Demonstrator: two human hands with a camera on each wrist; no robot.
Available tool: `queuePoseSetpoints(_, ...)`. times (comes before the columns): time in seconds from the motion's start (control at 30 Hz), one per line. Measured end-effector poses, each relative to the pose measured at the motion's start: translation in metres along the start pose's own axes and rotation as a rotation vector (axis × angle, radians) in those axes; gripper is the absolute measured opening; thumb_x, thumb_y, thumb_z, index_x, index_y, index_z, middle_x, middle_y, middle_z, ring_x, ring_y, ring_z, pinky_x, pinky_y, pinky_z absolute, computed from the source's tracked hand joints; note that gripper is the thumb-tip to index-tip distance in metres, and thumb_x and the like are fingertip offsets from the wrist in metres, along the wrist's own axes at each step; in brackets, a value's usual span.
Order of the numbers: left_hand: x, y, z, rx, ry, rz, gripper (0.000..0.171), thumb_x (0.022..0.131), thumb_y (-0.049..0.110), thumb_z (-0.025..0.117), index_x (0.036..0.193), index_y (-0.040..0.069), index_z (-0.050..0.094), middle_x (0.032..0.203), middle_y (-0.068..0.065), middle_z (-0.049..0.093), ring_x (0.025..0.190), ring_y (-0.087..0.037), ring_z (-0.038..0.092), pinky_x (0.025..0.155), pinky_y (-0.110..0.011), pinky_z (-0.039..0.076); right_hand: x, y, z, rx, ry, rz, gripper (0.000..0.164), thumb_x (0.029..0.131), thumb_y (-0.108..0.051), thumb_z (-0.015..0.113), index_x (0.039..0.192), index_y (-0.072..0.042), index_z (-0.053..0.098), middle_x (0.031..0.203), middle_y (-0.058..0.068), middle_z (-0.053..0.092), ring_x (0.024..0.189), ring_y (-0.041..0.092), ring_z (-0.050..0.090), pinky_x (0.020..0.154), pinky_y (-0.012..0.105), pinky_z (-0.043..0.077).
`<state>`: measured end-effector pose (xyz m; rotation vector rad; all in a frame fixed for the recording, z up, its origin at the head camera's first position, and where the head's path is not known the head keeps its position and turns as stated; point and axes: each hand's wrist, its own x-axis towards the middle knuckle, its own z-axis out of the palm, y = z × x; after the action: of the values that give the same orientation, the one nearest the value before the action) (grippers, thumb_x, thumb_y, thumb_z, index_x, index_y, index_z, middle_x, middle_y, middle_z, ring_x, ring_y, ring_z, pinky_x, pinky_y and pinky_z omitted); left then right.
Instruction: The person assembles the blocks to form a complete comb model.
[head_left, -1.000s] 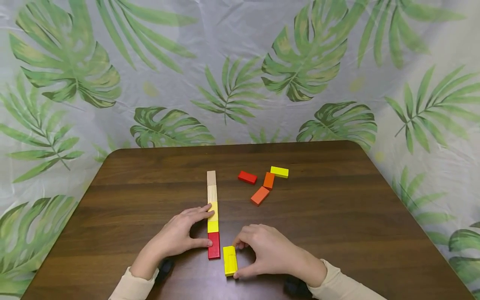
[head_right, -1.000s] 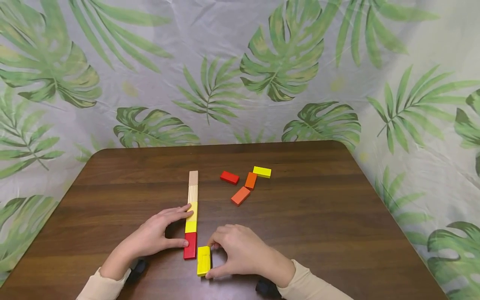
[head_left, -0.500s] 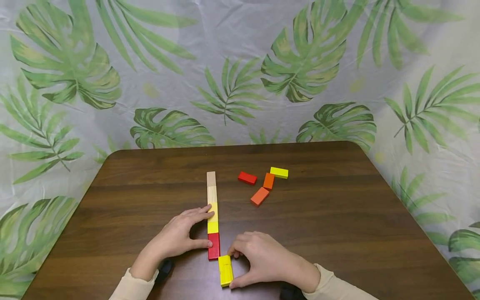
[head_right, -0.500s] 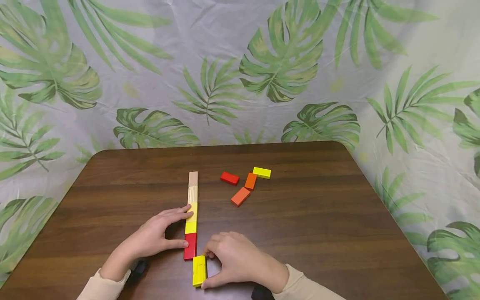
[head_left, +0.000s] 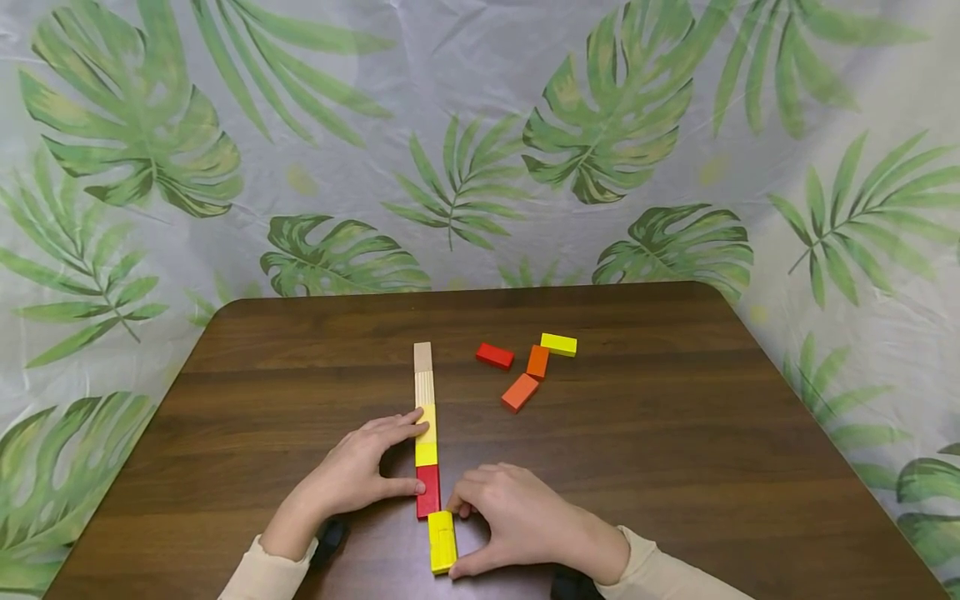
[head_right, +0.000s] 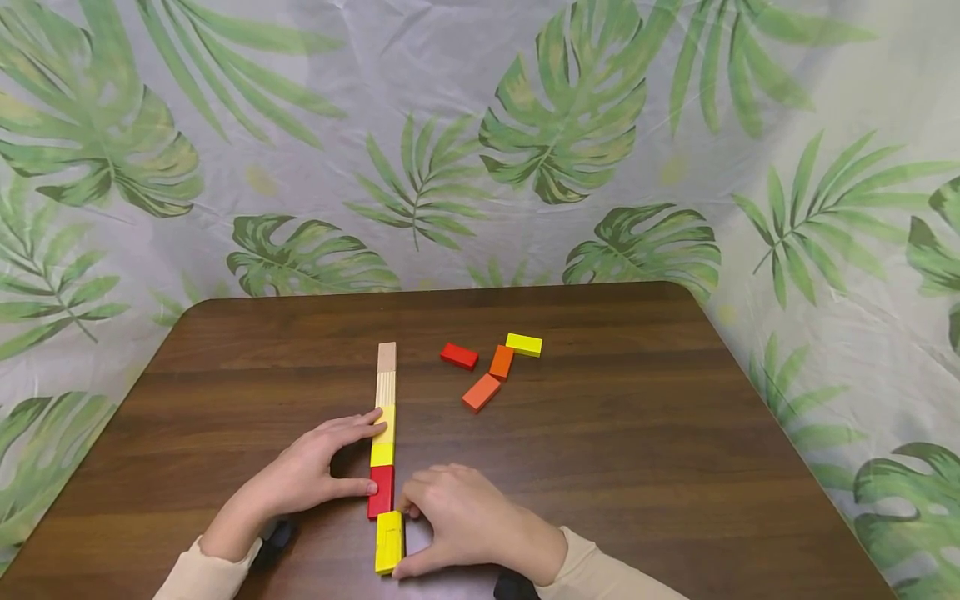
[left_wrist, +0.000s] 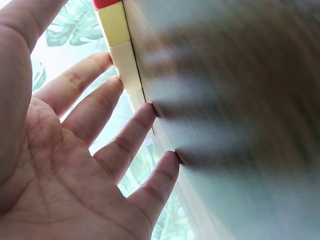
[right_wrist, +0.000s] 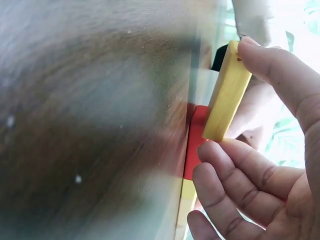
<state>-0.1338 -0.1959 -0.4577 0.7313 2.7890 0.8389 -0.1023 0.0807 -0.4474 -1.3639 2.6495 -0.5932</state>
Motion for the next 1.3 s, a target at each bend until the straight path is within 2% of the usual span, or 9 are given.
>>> queuePoseSetpoints(0.57,0.0009,-0.0009,0.0013,0.009,0.021,0.027,0.076,0.086,0.046,0.090,0.151,0.016,0.064,0.168,-0.001,0.049,0.149,-0.034,0.053,0.117,-0.062,0.045,0.0078,-0.0050,0.0067,0.015,-0.019,-0.013,0.049,0.083,-0.067,0.085,0.105,-0.025,0.073,0.086,-0.019,0.061,0.083,-0.006,0.049,0.080,0.016,0.044)
queuePoseSetpoints(0.93,0.0005,-0.0008,0.0008,0.005,0.014,0.018,0.077,0.086,0.046,0.090,0.152,0.016,0.063,0.168,0.000,0.049,0.149,-0.035,0.053,0.116,-0.065,0.045,0.0093,-0.0069,0.0072,0.018,-0.032,0.008,0.052,0.081,-0.069,0.085,0.107,-0.026,0.071,0.088,-0.020,0.060,0.081,-0.005,0.047,0.078,0.017,0.042)
queuePoseSetpoints(1.1,0.0003,-0.0013,0.0009,0.004,0.011,0.014,0.077,0.086,0.047,0.090,0.152,0.018,0.063,0.169,0.000,0.048,0.149,-0.035,0.052,0.116,-0.065,0.044,0.0080,-0.0075,0.0079,-0.007,-0.009,-0.019,0.054,0.079,-0.069,0.087,0.109,-0.027,0.070,0.089,-0.020,0.060,0.082,-0.006,0.046,0.076,0.015,0.040)
queuePoseSetpoints(1.3,0.0007,-0.0017,0.0008,0.008,0.007,0.014,0.077,0.086,0.048,0.089,0.152,0.018,0.063,0.169,0.000,0.048,0.149,-0.035,0.052,0.116,-0.066,0.044,0.0082,-0.0071,0.0090,-0.043,0.000,-0.057,0.049,0.080,-0.066,0.088,0.110,-0.030,0.073,0.093,-0.020,0.063,0.082,-0.007,0.045,0.076,0.015,0.039)
